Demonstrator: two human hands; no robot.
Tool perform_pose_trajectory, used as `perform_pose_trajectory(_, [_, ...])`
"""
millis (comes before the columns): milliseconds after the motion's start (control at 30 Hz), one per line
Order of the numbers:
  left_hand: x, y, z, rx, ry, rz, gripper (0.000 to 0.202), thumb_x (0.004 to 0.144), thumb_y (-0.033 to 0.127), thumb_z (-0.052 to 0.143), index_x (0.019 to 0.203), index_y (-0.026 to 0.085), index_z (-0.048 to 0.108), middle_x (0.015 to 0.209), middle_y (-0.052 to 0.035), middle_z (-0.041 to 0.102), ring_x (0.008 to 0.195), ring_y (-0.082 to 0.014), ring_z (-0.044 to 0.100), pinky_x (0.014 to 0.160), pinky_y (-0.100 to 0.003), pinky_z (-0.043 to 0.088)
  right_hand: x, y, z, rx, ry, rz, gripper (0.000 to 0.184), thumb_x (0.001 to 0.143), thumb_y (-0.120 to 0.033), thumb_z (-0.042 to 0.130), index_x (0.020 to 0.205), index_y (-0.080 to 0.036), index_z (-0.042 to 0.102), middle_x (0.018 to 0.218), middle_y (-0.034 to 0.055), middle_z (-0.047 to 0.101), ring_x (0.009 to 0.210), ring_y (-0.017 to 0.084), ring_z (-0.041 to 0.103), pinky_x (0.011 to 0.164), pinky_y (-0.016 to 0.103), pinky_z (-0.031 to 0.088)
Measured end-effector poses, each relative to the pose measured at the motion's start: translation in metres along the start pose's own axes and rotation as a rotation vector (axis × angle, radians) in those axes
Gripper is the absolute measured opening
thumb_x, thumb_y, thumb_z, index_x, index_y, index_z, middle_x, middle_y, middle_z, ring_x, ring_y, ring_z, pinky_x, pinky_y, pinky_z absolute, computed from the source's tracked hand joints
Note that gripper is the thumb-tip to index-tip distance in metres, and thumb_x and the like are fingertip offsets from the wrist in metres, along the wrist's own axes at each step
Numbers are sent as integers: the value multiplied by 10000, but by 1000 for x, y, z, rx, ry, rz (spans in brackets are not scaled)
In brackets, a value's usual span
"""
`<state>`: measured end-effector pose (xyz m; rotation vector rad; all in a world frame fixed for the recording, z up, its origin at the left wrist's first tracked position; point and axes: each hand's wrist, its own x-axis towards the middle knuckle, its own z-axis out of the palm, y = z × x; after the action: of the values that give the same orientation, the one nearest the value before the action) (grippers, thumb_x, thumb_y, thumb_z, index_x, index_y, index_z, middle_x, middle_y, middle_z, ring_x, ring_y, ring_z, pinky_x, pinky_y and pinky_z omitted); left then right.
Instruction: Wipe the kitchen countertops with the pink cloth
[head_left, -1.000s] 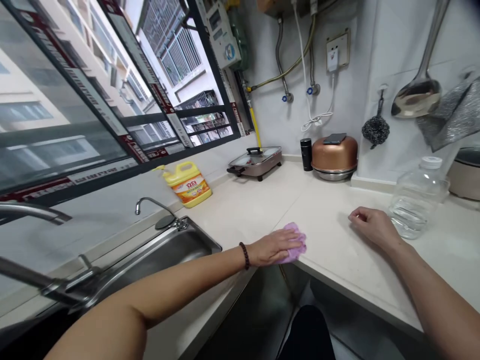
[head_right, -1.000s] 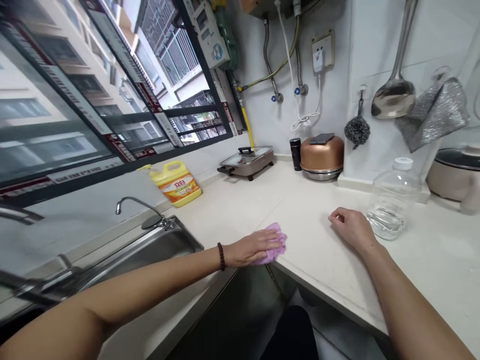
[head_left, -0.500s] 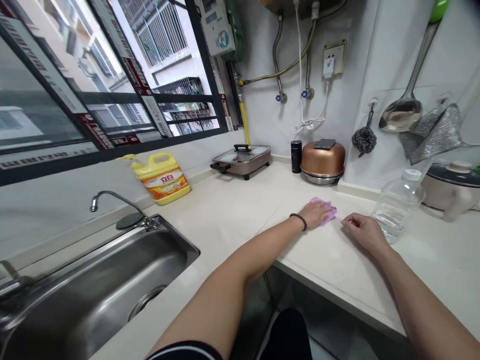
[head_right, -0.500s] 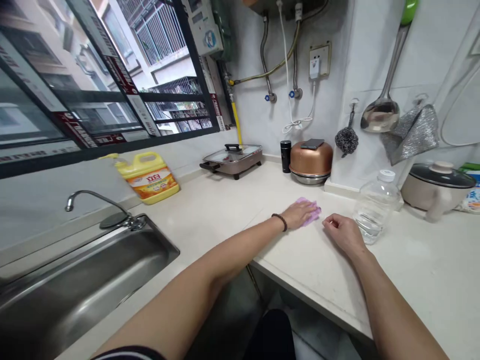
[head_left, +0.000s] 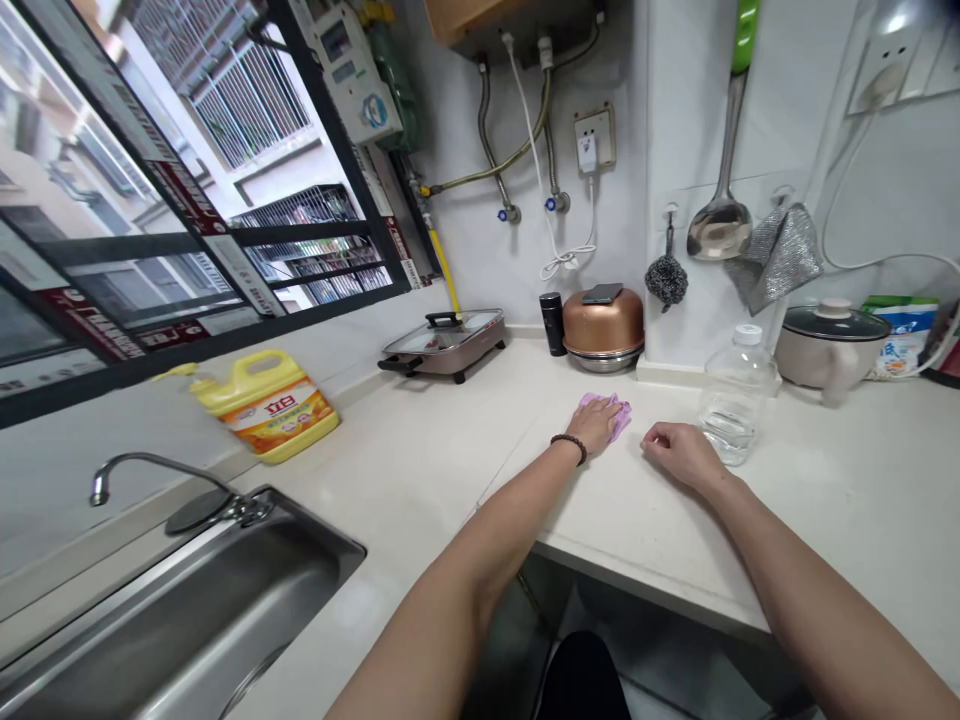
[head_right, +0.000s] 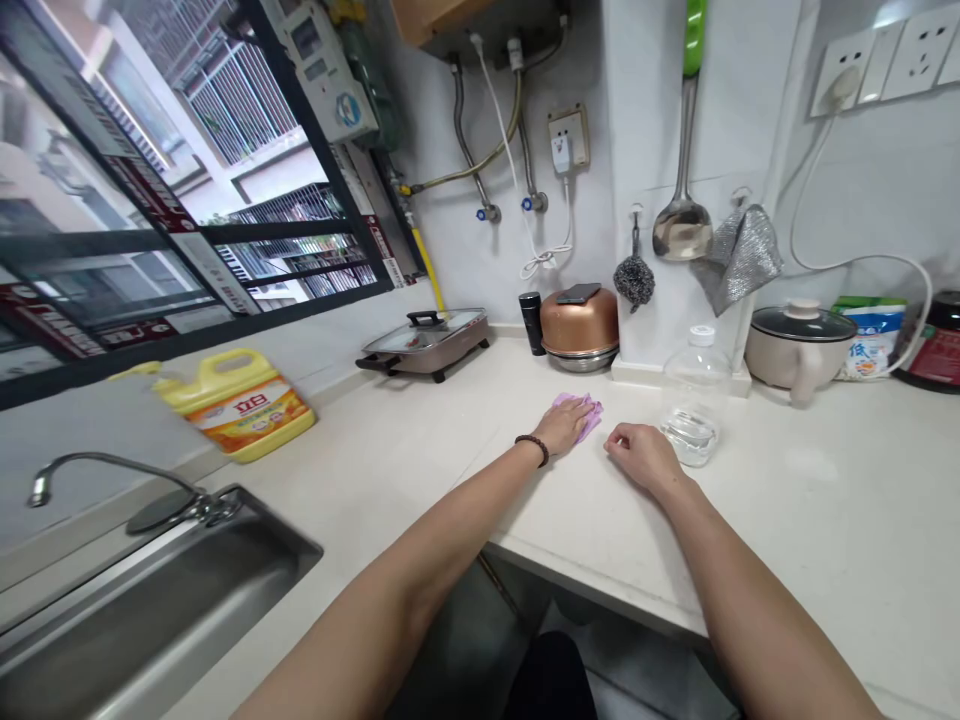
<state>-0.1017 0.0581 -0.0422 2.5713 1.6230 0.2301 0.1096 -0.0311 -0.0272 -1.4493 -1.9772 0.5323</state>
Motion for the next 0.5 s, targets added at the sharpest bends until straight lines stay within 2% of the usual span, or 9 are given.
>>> perform_pose_trajectory(200, [9,3,0,8,-27,-34,534,1080,331,332,1602,279,433,1714,-60,321,1576,-271,280,1279,-518,230,-5,-15,5,-7,-65,-50,141,887,-299,646,871,-229,768,738,8,703,675,166,586,648,274,364])
perform_pose_trajectory(500, [73,29,9,3,-1,11,531,1081,345,316,1590,275,448,1700,-48,354,1563,-276,308,1272,-517,253,-10,-37,8,160,-73,-229,117,848,-345,760,812,-234,769,624,-40,615,581,117,508,599,251,332])
